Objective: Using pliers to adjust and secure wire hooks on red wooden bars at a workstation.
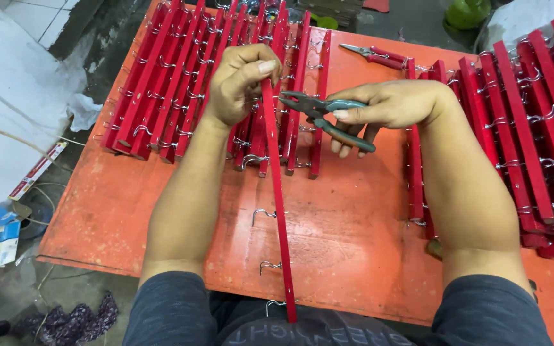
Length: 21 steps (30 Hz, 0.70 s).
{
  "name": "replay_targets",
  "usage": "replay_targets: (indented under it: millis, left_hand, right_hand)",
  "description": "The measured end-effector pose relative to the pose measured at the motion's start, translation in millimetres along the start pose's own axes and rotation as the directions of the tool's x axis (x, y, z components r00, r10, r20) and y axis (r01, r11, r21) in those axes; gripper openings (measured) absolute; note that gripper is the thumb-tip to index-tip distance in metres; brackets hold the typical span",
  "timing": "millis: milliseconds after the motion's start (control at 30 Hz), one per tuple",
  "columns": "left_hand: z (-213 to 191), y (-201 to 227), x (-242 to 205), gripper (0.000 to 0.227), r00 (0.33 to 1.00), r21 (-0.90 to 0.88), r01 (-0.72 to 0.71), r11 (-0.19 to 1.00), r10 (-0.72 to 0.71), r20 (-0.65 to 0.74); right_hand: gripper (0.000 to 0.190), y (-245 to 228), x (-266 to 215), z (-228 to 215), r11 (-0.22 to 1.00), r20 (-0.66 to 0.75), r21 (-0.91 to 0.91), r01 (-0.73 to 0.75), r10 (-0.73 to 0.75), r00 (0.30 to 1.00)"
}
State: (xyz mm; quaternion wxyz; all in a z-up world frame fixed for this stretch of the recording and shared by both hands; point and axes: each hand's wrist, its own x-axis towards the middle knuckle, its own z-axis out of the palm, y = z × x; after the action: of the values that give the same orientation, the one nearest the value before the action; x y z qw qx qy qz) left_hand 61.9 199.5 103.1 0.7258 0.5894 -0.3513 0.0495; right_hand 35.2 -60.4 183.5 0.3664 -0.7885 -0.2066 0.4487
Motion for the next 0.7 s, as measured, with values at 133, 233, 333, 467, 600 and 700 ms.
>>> replay_targets:
  millis: [133,233,333,467,600,700]
  left_hand:
    - [2.9,-2.8,-0.6,0.032,1.000,-0.013,-0.025,1.000,0.025,0.003]
    - [4.8,-5.0,1.7,0.027,0.999,-0.051,-0.030,0.998,0.031,0.029]
    - [4.2,-6.3,-0.6,0.025,0.999,-0.022,-0.032,0.999,0.032,0.017]
    - [1.9,-8.8,-1.4,0.023,1.000,-0.082,-0.018,0.996,0.019,0.009]
    - [2.0,-2.9,-2.2,0.024,0.999,-0.051,-0.040,0.998,0.042,0.025]
    - [-1.3,-4.7,-3.0,0.027,0.999,-0.041,-0.046,0.998,0.046,0.013]
  right_hand:
    - [0.049,0.4,2.9,-2.7,1.000,0.024,-0.011,0.001,-0.001,1.000]
    - [0.045,-0.3,2.6,-6.0,1.000,0.032,-0.026,0.006,-0.006,0.999]
    - [0.044,1.4,5.4,-8.4,1.000,0.048,-0.013,0.016,-0.016,0.999]
    - [0.042,-7.8,7.7,-10.0,0.999,0.057,-0.034,-0.015,0.017,0.998]
    - [0.036,-8.1,14.8,-16.8,0.998,0.103,-0.055,-0.018,0.024,0.994]
    - [0.035,-2.1,20.4,-18.9,0.994,0.091,-0.106,0.013,-0.003,0.996]
